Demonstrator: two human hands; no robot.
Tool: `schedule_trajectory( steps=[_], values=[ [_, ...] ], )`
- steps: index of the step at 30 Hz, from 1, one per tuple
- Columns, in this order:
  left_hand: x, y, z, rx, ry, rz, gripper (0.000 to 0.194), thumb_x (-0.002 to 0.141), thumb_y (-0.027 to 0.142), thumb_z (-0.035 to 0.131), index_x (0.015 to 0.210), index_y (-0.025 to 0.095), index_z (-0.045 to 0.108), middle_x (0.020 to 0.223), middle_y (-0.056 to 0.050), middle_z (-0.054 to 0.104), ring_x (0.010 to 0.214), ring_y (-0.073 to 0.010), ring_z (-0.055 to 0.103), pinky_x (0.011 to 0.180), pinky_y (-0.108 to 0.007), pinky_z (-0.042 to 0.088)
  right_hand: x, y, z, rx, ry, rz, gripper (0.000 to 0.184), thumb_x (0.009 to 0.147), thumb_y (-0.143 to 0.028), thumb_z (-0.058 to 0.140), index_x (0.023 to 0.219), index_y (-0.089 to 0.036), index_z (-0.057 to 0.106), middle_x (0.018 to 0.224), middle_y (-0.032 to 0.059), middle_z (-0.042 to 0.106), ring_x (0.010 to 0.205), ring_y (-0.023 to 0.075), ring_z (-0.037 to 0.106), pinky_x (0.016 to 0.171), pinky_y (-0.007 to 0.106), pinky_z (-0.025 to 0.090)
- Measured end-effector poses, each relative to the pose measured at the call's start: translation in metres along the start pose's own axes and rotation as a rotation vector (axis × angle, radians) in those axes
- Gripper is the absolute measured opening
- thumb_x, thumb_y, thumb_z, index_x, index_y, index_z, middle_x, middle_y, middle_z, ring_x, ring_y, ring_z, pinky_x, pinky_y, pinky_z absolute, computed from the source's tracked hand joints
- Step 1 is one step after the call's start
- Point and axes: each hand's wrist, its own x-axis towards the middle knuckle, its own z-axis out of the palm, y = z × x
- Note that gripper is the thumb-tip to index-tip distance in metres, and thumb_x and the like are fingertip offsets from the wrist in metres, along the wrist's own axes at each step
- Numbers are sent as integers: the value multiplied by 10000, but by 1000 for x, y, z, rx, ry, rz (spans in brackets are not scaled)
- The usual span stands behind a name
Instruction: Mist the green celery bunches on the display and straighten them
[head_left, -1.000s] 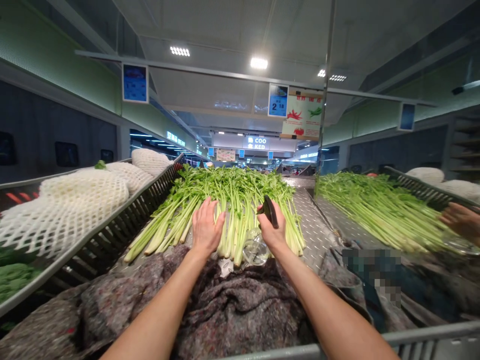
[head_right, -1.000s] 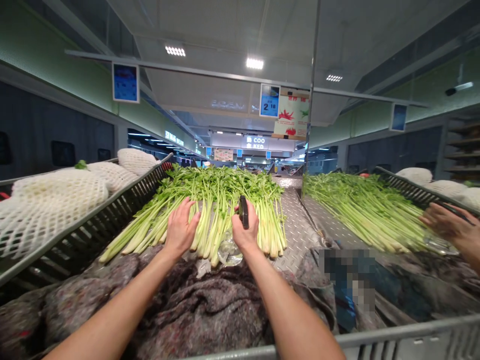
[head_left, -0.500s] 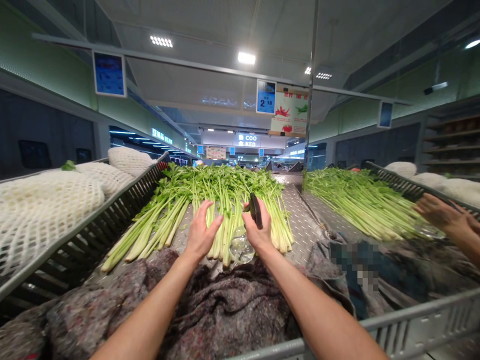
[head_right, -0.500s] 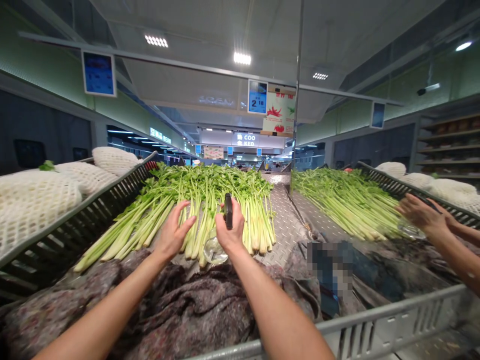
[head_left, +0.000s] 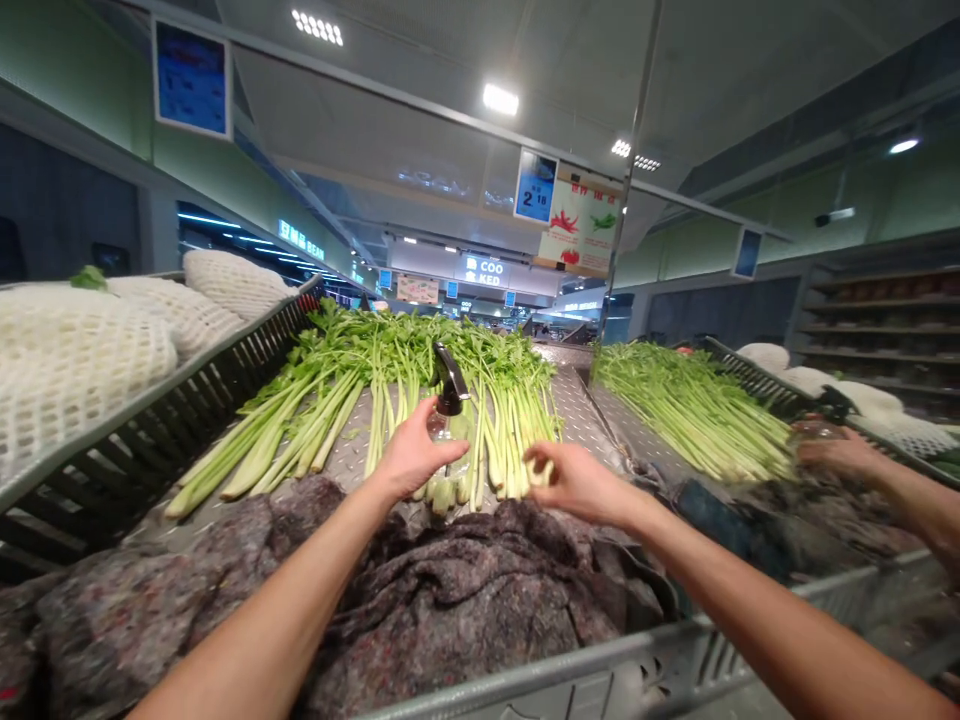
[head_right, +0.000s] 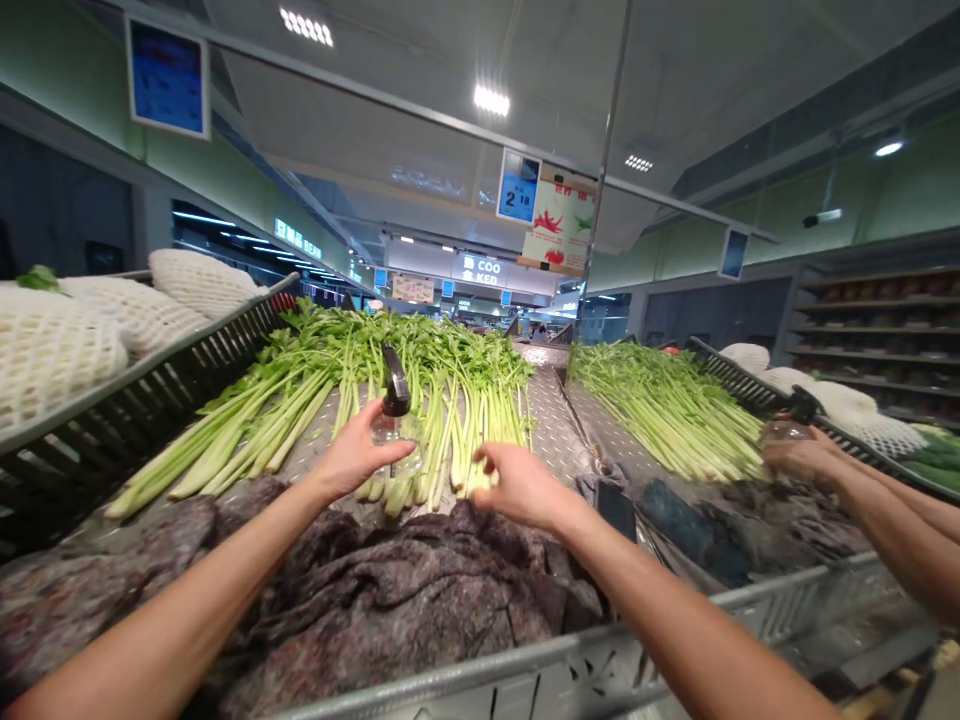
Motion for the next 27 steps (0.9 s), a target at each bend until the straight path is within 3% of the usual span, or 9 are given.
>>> schedule_trajectory(
  steps=[1, 3, 6, 8, 10, 12, 16, 21, 27],
  values=[
    [1, -1, -1, 26, 14, -4, 691, 554, 413, 622, 1158, 147, 422, 1102, -98, 552, 992, -234, 530, 888, -397, 379, -9, 12, 6, -109, -156, 38, 355, 582, -244, 611, 926, -167, 570, 859, 47, 584, 732, 148, 519, 635, 257, 387],
    [0, -3, -1, 52, 24, -4, 718, 558, 432, 615, 1182, 152, 398, 1112, -103, 545, 999, -233, 526, 890, -391, 376, -22, 30, 26, -227, -304, 29, 342, 577, -228, 599, 912, -172, 565, 857, 46, 594, 748, 157, 535, 629, 242, 378],
    [-1, -2, 0, 55, 22, 9, 722, 566, 453, 606, 1187, 156, 388, 1103, -98, 548, 993, -227, 528, 879, -377, 386, -22, 41, 53, -390, -338, 38, 345, 586, -200, 562, 930, -173, 550, 911, 75, 599, 801, 192, 557, 633, 250, 373],
    [-1, 0, 0, 52, 25, 25, 694, 573, 444, 601, 1173, 162, 395, 1077, -85, 561, 969, -219, 539, 859, -371, 402, -14, 42, 55, -488, -382, 52, 313, 583, -170, 549, 896, -172, 560, 879, 82, 611, 795, 204, 569, 618, 249, 370],
    [-1, 3, -3, 65, 42, 38, 651, 579, 431, 597, 1146, 168, 414, 1043, -71, 574, 942, -215, 549, 843, -371, 413, -4, 44, 46, -568, -352, 78, 259, 598, -138, 533, 853, -174, 569, 848, 81, 615, 789, 202, 574, 619, 243, 368],
    [0, 7, -6, 88, 80, 42, 604, 585, 423, 590, 1112, 170, 439, 1015, -63, 581, 925, -216, 554, 834, -375, 416, 5, 53, 31, -628, -230, 129, 215, 675, -127, 472, 868, -170, 559, 879, 96, 601, 803, 197, 571, 642, 249, 367],
    [2, 12, -10, 100, 194, 48, 550, 579, 415, 590, 1058, 171, 467, 989, -53, 586, 917, -216, 557, 822, -364, 422, 20, 83, 16, -654, -63, 250, 276, 802, -108, 293, 970, -157, 505, 985, 133, 546, 829, 180, 555, 684, 267, 361],
    [3, 13, -11, 51, 271, 39, 544, 573, 410, 595, 1042, 165, 466, 988, -43, 583, 905, -207, 556, 821, -350, 425, 21, 105, 30, -579, -59, 304, 183, 752, -141, 424, 890, -116, 541, 932, 131, 574, 873, 181, 537, 699, 228, 359],
    [4, 11, -12, -77, 334, 29, 537, 583, 424, 610, 1032, 170, 461, 976, -41, 582, 863, -202, 567, 808, -356, 434, -3, 82, 54, -498, -103, 252, 279, 590, -131, 577, 865, -82, 568, 938, 139, 578, 874, 210, 538, 734, 241, 372]
  ],
)
